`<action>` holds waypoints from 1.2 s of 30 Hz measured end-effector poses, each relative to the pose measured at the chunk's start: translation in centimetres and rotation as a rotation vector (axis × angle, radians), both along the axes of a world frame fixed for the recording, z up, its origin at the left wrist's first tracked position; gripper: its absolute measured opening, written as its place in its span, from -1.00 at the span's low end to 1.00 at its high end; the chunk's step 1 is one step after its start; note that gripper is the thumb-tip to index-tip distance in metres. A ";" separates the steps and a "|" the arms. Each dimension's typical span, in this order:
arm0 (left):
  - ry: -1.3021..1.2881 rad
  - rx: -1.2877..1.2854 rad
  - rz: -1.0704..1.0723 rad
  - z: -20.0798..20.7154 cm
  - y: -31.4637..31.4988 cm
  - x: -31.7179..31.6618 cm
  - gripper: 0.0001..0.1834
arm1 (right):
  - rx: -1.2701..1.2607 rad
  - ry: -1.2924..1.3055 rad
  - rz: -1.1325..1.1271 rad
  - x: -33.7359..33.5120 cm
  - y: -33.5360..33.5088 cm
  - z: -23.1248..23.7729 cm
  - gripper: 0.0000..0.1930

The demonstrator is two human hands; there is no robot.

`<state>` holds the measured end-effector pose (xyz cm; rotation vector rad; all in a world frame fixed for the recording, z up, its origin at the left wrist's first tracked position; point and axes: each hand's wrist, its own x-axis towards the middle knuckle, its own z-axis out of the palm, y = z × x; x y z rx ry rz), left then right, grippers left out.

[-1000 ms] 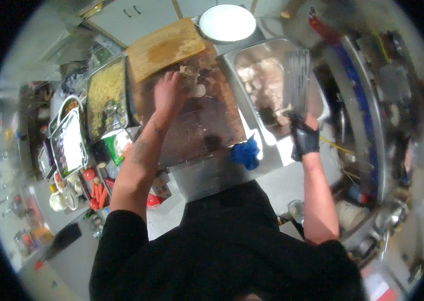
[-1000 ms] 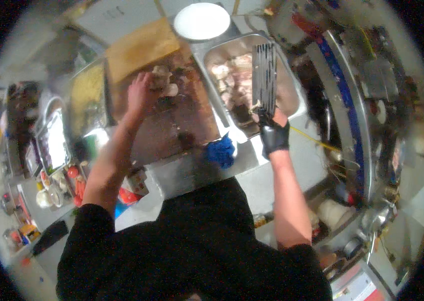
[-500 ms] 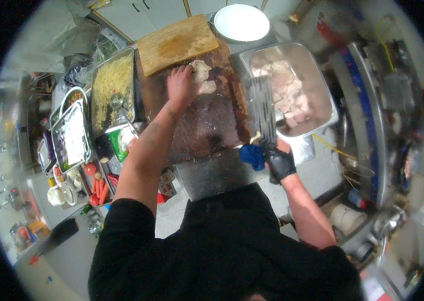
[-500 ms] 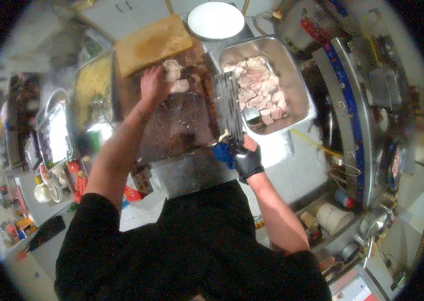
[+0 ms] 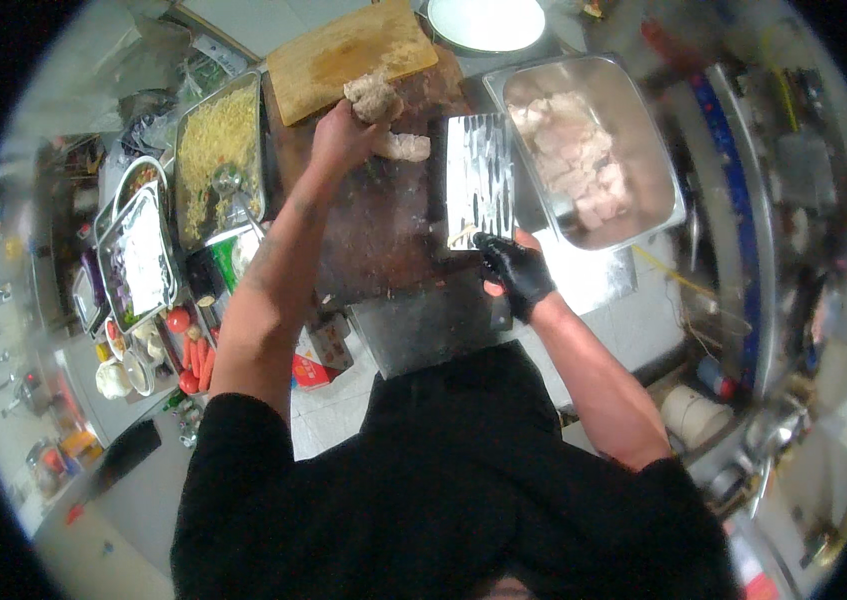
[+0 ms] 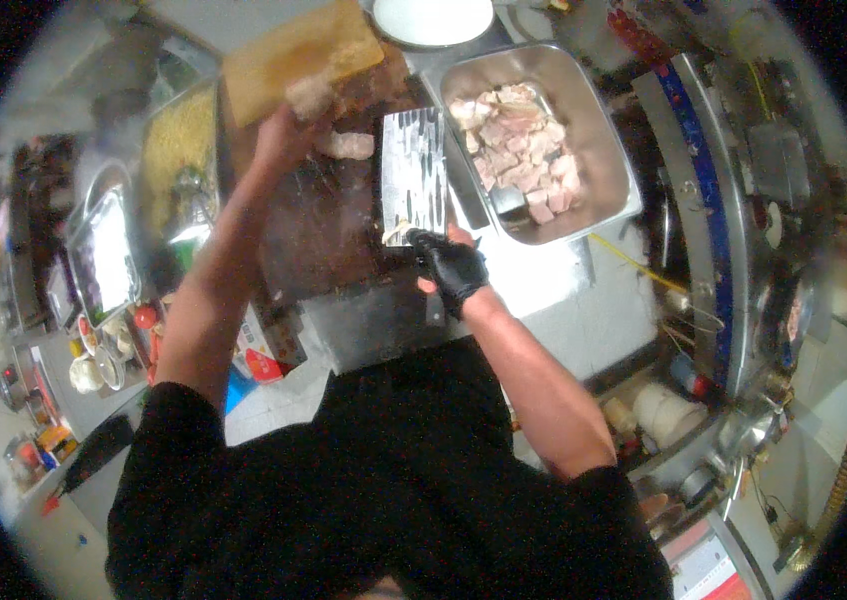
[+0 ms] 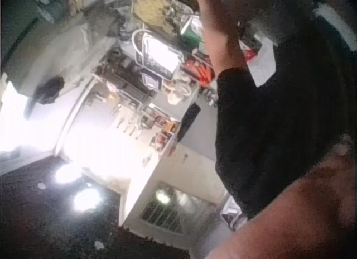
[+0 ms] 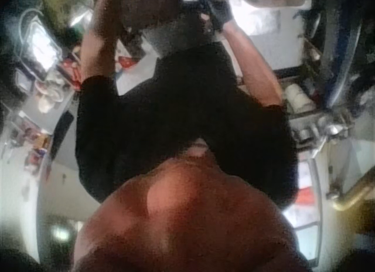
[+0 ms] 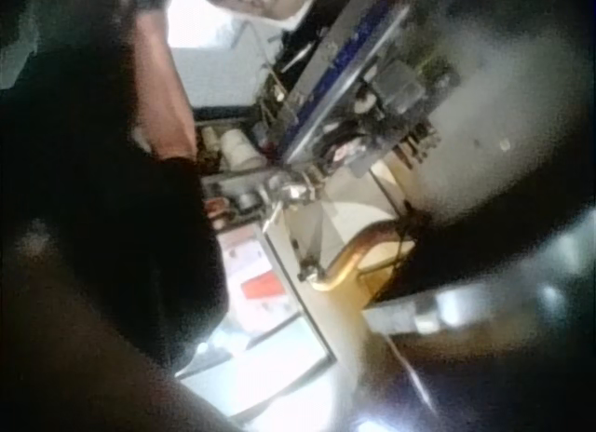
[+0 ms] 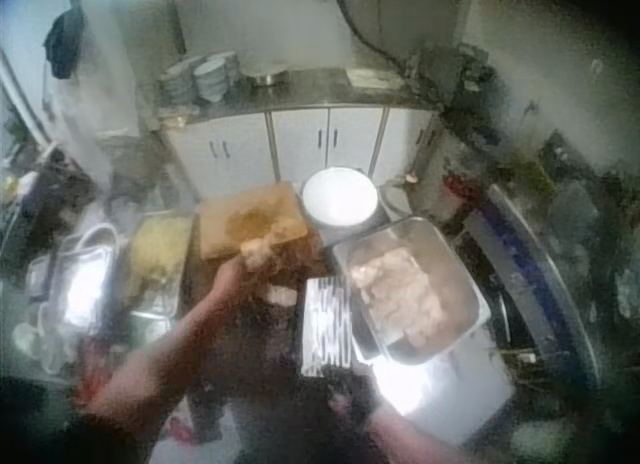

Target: The person transfers sliced raw meat from a tray into a wok on a stove and adds seasoning. Then they unwrap a cooked chicken breast, place it on a cutting board, and slice it into smaller pieces with a cleaver.

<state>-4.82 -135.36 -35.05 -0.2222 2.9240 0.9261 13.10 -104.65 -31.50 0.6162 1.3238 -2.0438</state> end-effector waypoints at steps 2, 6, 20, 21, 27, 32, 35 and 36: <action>0.251 -0.120 -0.014 0.8 -0.2 1.6 -0.39 | -0.031 0.098 -0.009 -0.5 0.0 1.2 -0.84; 0.432 0.150 -0.136 3.8 4.2 5.6 -0.62 | 0.063 0.185 -0.100 -1.9 0.2 3.5 -0.86; 0.510 0.416 -0.525 6.2 22.8 4.0 -0.84 | 0.991 0.812 -0.144 -5.6 10.3 6.8 -0.85; 0.477 0.374 -0.520 5.7 22.7 3.9 -0.82 | 1.005 0.831 -0.175 -5.5 10.9 6.6 -0.87; 0.591 0.246 -0.313 2.0 15.1 4.9 -0.71 | 0.874 0.753 -0.332 -4.4 12.8 5.4 -0.96; 0.553 0.231 0.133 -2.1 3.4 5.9 -0.69 | 0.654 0.557 -0.376 -3.3 12.7 4.6 -0.94; 0.377 0.245 0.232 -4.5 -1.6 4.8 -0.52 | 0.753 0.581 -0.306 -2.6 12.3 4.6 -0.95; 0.379 0.193 0.141 -5.2 -2.5 4.4 -0.45 | 0.741 0.586 -0.278 -2.4 12.1 4.5 -0.96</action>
